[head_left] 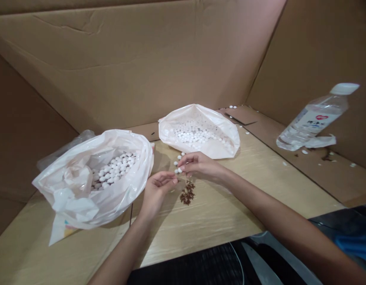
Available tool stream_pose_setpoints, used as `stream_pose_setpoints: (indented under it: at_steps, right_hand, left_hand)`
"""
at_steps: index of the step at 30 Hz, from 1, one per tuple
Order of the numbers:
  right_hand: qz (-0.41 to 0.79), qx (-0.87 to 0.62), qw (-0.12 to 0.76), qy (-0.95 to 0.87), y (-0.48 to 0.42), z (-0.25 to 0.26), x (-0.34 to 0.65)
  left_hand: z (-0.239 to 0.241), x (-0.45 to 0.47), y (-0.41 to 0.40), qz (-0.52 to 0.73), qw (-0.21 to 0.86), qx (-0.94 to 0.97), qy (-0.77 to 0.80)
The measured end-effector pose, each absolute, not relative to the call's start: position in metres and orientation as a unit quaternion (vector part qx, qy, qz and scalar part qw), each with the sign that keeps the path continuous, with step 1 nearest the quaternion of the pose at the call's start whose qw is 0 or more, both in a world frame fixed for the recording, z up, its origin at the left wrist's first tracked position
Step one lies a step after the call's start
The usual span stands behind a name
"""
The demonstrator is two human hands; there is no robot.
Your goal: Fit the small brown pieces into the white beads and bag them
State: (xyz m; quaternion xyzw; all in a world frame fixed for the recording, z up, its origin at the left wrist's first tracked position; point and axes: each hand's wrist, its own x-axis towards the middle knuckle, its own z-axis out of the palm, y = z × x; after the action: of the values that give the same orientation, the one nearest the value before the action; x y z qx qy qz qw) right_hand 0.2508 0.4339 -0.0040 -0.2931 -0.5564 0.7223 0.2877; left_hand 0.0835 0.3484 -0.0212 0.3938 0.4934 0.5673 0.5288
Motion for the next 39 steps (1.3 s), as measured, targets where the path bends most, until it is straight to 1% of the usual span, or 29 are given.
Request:
stream_pose_setpoints:
  at_steps: [5,9,14,31,39]
  right_hand:
    - [0.764,-0.258,0.252,-0.535,0.4326,-0.0084,0.248]
    - [0.77,-0.281,0.237,-0.521,0.4329,-0.0088,0.2482]
    - [0.771,-0.301,0.219,-0.516,0.4318,-0.0089,0.2475]
    - [0.781,-0.305,0.214,-0.501,0.4292,-0.01,0.2466]
    - [0.782,-0.296,0.214,-0.506,0.4307,-0.0117,0.2465]
  left_hand:
    - [-0.0206,0.0845,0.3473,0.584,0.502,0.404,0.494]
    - [-0.0201,0.0856,0.3475,0.602,0.465,0.403,0.509]
    - [-0.019,0.0864,0.3476,0.608,0.445,0.411,0.513]
    - [-0.0138,0.09,0.3464,0.61,0.422,0.414,0.528]
    - [-0.0165,0.087,0.3482,0.601,0.455,0.425,0.501]
